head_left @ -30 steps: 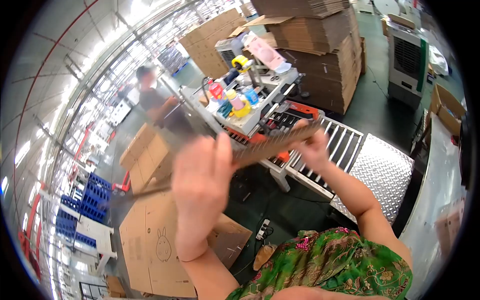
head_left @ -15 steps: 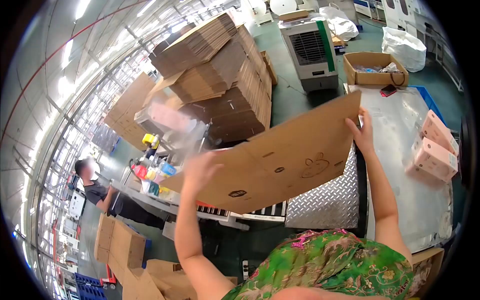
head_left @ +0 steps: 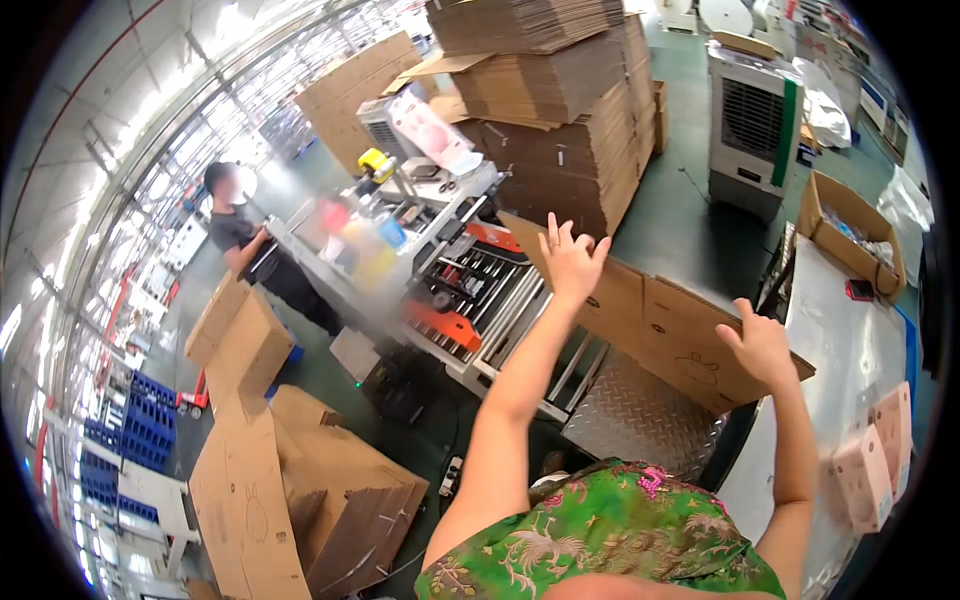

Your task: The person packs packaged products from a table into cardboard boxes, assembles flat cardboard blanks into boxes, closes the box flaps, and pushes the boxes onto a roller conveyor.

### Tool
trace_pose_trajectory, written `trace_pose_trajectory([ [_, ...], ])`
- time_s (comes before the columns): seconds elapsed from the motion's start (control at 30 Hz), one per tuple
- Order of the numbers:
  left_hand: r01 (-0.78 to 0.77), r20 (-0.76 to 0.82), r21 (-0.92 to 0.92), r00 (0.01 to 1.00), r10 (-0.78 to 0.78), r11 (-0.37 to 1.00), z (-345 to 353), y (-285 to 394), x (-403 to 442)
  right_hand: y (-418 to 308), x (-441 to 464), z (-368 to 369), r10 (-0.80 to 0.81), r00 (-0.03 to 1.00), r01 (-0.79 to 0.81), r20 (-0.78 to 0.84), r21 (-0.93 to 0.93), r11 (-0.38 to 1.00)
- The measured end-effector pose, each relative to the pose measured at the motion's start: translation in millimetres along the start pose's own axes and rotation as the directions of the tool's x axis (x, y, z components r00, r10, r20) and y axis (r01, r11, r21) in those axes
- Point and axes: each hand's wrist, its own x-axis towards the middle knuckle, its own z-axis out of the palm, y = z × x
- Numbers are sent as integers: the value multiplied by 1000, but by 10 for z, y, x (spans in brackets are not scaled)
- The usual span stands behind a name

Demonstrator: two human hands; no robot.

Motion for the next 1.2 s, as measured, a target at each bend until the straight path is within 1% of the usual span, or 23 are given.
trace_pose_trajectory([
  [0.03,90,-72,-11,993,-90,996,138,-24,-50,14,48,-78,-10,999,9,37,24,1000],
  [0.07,288,-105,-146,947,-305,946,230,38,-79,35,98,-146,-19,997,15,72,47,999],
  [0.13,531,11,-438,810,-586,726,284,148,-153,106,210,-245,4,977,-23,214,87,996],
  [0.2,481,-18,-572,802,-597,664,332,173,-289,215,311,-196,-18,979,-9,205,129,992],
  [0.27,587,191,-520,788,-585,621,191,140,-334,317,416,-174,-16,972,-23,234,163,986],
  [0.37,491,247,-665,856,-455,563,324,-162,-331,564,598,-39,-14,964,-31,266,165,986],
  [0.4,568,360,-606,820,-444,557,237,-186,-266,630,671,10,-20,962,-24,273,158,987],
  [0.47,554,412,-573,832,-373,604,175,-287,-199,723,708,30,-59,957,55,284,23,998],
  [0.5,587,466,-532,805,-368,610,127,-318,-150,737,695,12,-92,964,81,251,56,995],
  [0.6,481,469,-572,856,-216,665,-364,-376,139,1095,734,36,-245,966,228,78,176,958],
  [0.63,462,544,-525,828,-136,715,-625,-416,302,1119,705,-15,-177,983,158,50,272,949],
  [0.67,438,618,-480,784,-62,760,-912,-457,498,1141,690,-111,-108,994,88,33,367,926],
  [0.7,439,721,-507,687,86,742,-1268,-489,669,1120,691,-217,-1,985,-94,173,544,834],
  [0.73,384,801,-419,584,135,823,-1321,-587,817,1051,722,-271,77,940,-291,332,663,690],
  [0.8,86,863,-344,421,279,935,-1139,-797,1016,784,784,-213,-20,868,-414,496,746,522],
  [0.83,-1,877,-367,332,347,930,-828,-939,1019,808,818,71,30,879,-402,476,706,583],
  [0.87,-16,918,-365,158,363,931,-572,-1002,984,791,922,389,78,890,-390,450,661,641],
  [0.9,-124,945,-308,69,318,943,-319,-1032,878,608,1069,541,58,969,-198,239,621,759],
  [0.93,-573,909,-367,-54,412,733,158,-1121,737,243,1156,628,-1,1000,-9,18,529,848],
  [1.0,-304,939,-333,-193,285,892,-9,-811,450,-503,1223,709,-205,903,301,-377,214,929],
  [1.07,-121,929,-280,-285,237,952,-164,-571,320,-1059,1330,724,-436,820,479,-370,30,877],
  [1.13,-20,896,-329,-324,305,944,-240,-528,263,-1360,1486,942,-573,798,580,-185,-20,814],
  [1.2,122,844,-402,-335,419,907,-358,-495,293,-1396,1707,1316,-512,839,527,185,-44,849],
])
